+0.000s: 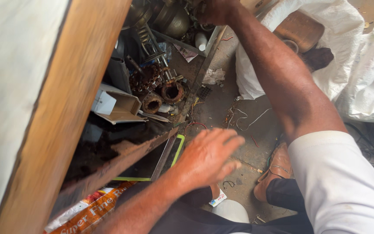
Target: The person sits on the floor and sorts various metal parts from a wooden cabinet into a white sack. They handle items such as gears, a copper coil, and small metal pieces, placing them into the bag.
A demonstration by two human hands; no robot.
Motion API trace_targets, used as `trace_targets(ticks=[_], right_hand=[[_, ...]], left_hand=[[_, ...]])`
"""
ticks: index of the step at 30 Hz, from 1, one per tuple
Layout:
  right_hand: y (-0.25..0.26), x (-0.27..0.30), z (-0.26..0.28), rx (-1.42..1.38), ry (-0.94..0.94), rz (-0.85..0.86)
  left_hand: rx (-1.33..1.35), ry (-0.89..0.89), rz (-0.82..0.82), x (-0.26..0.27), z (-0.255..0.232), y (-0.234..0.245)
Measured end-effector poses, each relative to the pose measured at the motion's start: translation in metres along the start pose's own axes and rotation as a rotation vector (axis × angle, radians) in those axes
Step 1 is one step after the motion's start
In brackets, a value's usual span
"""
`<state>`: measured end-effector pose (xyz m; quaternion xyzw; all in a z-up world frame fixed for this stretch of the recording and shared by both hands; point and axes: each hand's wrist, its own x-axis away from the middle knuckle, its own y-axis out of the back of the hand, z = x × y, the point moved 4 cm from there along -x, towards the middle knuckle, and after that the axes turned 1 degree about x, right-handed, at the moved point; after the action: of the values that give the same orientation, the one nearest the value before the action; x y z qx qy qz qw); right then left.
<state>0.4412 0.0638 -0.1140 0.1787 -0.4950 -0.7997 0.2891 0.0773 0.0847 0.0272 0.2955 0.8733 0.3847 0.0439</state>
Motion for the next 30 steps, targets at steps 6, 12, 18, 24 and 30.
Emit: trace_targets(ticks=[6,12,18,24,30], right_hand=[[0.088,0.074,0.050,-0.214,0.167,0.047],[0.172,0.212,0.108,-0.198,0.426,0.161],[0.169,0.324,0.177,0.076,0.283,0.154],[0.157,0.386,0.202,-0.038,0.199,-0.061],[0.149,0.406,0.187,-0.169,0.074,-0.151]], left_hand=[[0.997,0.116,-0.187,-0.017,0.026,-0.025],[1.693,0.156,-0.746,-0.043,0.039,-0.037],[2.240,-0.347,-0.597,-0.084,-0.016,-0.075],[2.652,-0.699,-0.426,-0.068,-0.026,-0.120],[2.721,-0.685,-0.490,-0.036,-0.027,-0.126]])
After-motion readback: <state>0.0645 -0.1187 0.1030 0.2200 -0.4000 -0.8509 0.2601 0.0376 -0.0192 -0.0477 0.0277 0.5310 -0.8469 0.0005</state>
